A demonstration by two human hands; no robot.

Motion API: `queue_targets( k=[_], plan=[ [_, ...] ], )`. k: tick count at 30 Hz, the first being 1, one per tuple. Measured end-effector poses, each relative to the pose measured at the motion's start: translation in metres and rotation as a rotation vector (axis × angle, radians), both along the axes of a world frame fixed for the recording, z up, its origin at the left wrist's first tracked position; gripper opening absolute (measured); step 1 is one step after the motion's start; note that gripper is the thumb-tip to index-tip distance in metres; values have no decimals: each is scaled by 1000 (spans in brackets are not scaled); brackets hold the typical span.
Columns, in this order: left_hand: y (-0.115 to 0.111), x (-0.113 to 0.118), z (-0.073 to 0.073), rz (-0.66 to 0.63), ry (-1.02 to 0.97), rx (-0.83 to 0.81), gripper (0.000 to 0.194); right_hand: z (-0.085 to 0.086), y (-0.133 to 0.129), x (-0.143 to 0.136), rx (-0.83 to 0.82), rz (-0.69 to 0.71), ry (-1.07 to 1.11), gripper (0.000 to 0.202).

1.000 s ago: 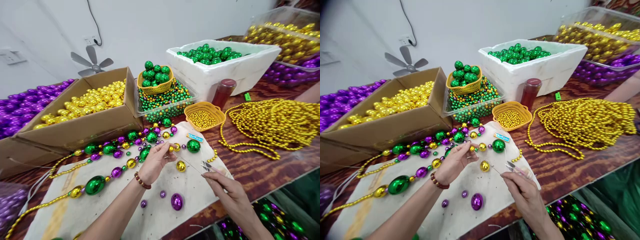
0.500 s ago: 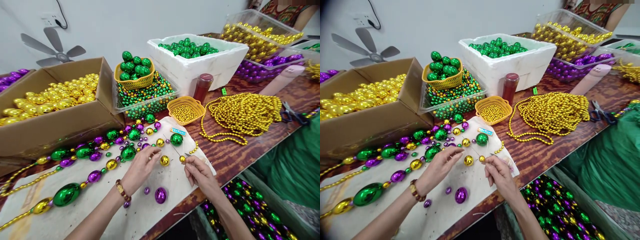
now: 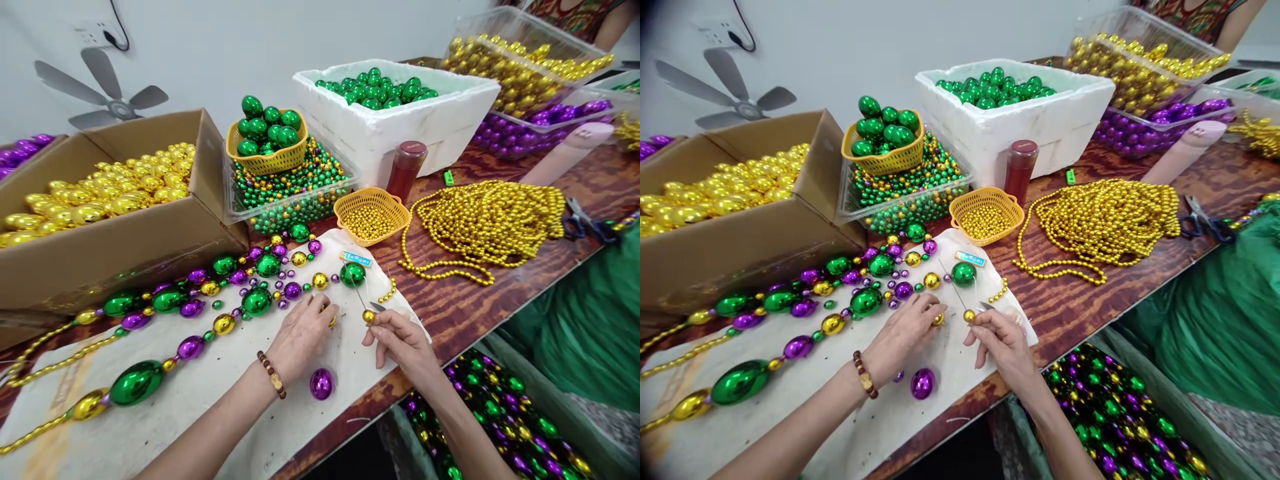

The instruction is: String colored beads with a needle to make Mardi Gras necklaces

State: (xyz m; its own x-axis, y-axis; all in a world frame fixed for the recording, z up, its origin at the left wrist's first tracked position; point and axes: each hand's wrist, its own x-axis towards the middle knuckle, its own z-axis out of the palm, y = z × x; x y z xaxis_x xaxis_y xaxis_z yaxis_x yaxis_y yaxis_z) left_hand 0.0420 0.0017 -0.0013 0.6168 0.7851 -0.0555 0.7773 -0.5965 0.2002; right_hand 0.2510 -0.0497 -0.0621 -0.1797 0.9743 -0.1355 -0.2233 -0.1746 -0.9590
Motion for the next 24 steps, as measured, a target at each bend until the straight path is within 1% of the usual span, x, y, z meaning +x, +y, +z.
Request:
queue_targets(
  k=[4,8,11,13,16,18,21,22,24],
  plan=[
    [-3,-5,1,28,-73,-53,23,-2,0,-2,9,-6,-31,18],
    [-7,-14,1,111,-157,-137,19,0,0,-3,36,-17,-83,18],
    [-7,-21,0,125,-97,-112,20,-1,1,-3,58,-19,-127,17],
    [-8,-24,1,112,-68,-81,25,-2,2,-3,65,-11,-141,17],
    [-12,-22,9,109,-100,-7,33,-2,2,-3,72,-9,-138,16],
    [-19,-18,19,36,-126,-8,30,-1,1,-2,70,-14,-127,16],
    [-34,-12,31,-153,-111,-159,22,2,1,-1,59,-20,-125,15],
    [-39,-12,33,-188,-89,-209,23,2,1,-1,59,-23,-127,15],
    [-48,-12,32,-197,-35,-259,33,2,2,-1,65,-26,-134,15]
  ],
)
